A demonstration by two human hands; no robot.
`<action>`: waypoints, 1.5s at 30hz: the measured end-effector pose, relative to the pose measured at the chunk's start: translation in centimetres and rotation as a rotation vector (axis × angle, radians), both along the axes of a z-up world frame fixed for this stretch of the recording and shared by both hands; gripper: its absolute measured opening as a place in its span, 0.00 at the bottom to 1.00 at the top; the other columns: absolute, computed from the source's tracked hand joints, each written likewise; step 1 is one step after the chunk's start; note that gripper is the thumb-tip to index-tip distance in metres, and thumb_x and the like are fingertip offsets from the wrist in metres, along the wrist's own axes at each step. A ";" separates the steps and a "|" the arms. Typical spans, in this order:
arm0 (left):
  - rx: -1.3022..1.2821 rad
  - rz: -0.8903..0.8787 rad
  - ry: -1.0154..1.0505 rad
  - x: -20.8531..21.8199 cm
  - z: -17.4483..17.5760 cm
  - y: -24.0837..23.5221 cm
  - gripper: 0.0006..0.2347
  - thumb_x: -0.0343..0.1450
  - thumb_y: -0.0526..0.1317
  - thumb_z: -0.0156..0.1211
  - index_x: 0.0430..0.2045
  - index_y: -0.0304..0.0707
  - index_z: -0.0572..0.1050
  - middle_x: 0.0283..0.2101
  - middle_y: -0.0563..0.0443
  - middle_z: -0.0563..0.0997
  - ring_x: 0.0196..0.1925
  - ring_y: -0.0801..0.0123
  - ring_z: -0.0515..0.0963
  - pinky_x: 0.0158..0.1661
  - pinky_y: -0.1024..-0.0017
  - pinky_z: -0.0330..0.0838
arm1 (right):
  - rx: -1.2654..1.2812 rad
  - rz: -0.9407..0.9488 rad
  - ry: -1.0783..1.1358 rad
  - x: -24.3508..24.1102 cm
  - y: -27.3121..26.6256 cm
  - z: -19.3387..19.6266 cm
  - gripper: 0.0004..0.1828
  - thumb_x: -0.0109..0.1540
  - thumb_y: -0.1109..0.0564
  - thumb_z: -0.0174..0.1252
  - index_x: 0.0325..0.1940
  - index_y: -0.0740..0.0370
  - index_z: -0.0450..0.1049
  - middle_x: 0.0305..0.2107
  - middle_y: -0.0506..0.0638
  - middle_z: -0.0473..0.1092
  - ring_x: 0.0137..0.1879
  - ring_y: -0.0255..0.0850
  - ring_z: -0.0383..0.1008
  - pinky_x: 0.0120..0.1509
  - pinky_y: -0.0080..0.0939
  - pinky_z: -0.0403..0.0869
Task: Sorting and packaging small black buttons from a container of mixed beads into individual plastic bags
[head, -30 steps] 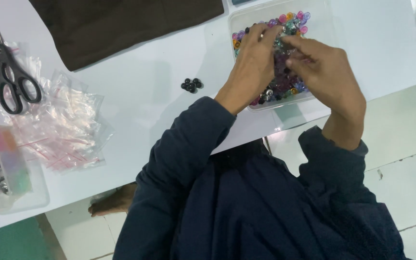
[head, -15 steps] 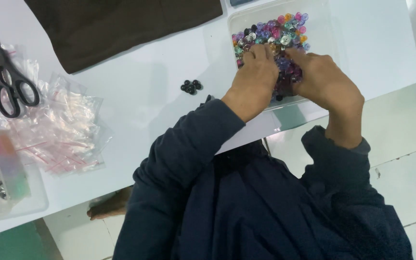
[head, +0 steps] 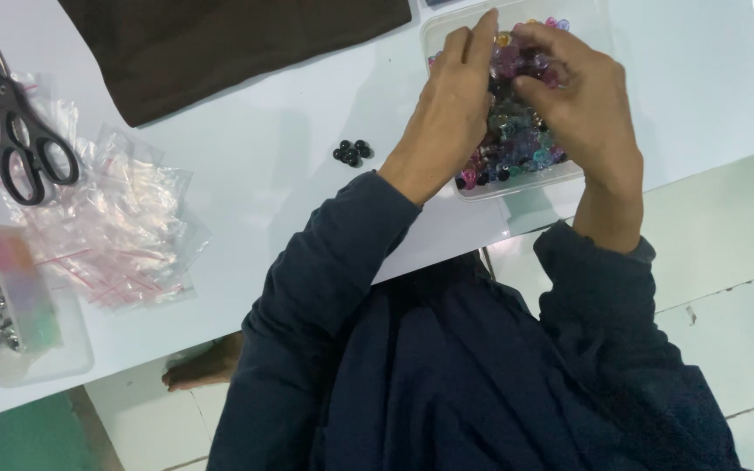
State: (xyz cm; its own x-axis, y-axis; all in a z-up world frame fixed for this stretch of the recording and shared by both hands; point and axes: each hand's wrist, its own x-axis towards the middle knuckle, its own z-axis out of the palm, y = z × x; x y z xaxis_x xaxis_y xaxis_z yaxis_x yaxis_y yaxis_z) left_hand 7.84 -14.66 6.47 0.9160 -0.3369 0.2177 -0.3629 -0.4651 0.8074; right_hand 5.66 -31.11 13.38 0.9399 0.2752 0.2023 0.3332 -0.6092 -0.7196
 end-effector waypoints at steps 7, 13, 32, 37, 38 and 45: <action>0.050 0.017 -0.139 -0.5 0.8 0.4 0.27 0.68 0.17 0.53 0.62 0.38 0.65 0.58 0.39 0.69 0.58 0.41 0.75 0.53 0.54 0.78 | -0.018 -0.046 -0.076 -1.2 -0.9 0.9 0.14 0.71 0.77 0.53 0.59 0.78 0.77 0.56 0.69 0.73 0.43 0.53 0.79 0.48 0.45 0.81; 0.239 0.140 -0.367 -1.0 1.2 -0.3 0.14 0.67 0.24 0.61 0.43 0.40 0.79 0.45 0.48 0.72 0.47 0.51 0.71 0.41 0.55 0.75 | -0.154 -0.131 -0.112 -2.0 -1.8 -0.9 0.09 0.70 0.73 0.61 0.52 0.68 0.83 0.47 0.61 0.74 0.51 0.50 0.75 0.49 0.46 0.75; 0.262 0.022 -0.411 -2.1 -1.1 -0.9 0.06 0.67 0.26 0.61 0.35 0.33 0.77 0.41 0.44 0.70 0.40 0.53 0.70 0.42 0.59 0.71 | -0.137 -0.069 0.019 -3.0 -1.2 -2.6 0.11 0.67 0.68 0.59 0.52 0.70 0.81 0.45 0.60 0.76 0.52 0.50 0.75 0.54 0.47 0.71; 0.072 -0.051 -0.305 -3.2 0.5 1.1 0.07 0.71 0.30 0.64 0.40 0.32 0.75 0.44 0.45 0.69 0.47 0.53 0.72 0.50 0.61 0.73 | 0.038 -0.039 0.095 -3.8 -0.3 -1.7 0.11 0.71 0.69 0.58 0.57 0.72 0.79 0.47 0.61 0.73 0.54 0.50 0.73 0.57 0.45 0.71; 0.039 -0.047 -0.307 -3.3 0.7 1.6 0.06 0.70 0.30 0.65 0.37 0.33 0.74 0.42 0.45 0.71 0.45 0.54 0.73 0.48 0.62 0.72 | 0.071 -0.014 0.104 -3.9 0.0 -1.5 0.11 0.72 0.68 0.57 0.58 0.71 0.78 0.48 0.61 0.74 0.56 0.50 0.73 0.60 0.45 0.71; -0.237 -0.055 -0.104 -5.1 4.0 7.5 0.02 0.73 0.34 0.61 0.33 0.36 0.76 0.38 0.49 0.75 0.38 0.62 0.78 0.39 0.66 0.74 | 0.309 0.004 0.046 -5.2 4.5 -1.1 0.08 0.73 0.64 0.60 0.55 0.72 0.77 0.44 0.61 0.75 0.52 0.49 0.77 0.59 0.41 0.76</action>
State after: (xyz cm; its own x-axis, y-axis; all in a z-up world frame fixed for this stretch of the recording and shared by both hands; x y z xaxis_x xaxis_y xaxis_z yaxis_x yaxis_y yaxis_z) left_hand 2.77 -7.12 10.46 0.8664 -0.3141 0.3881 -0.4689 -0.2448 0.8487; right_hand 0.48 -26.57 12.25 0.9489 0.2111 0.2344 0.2983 -0.3583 -0.8847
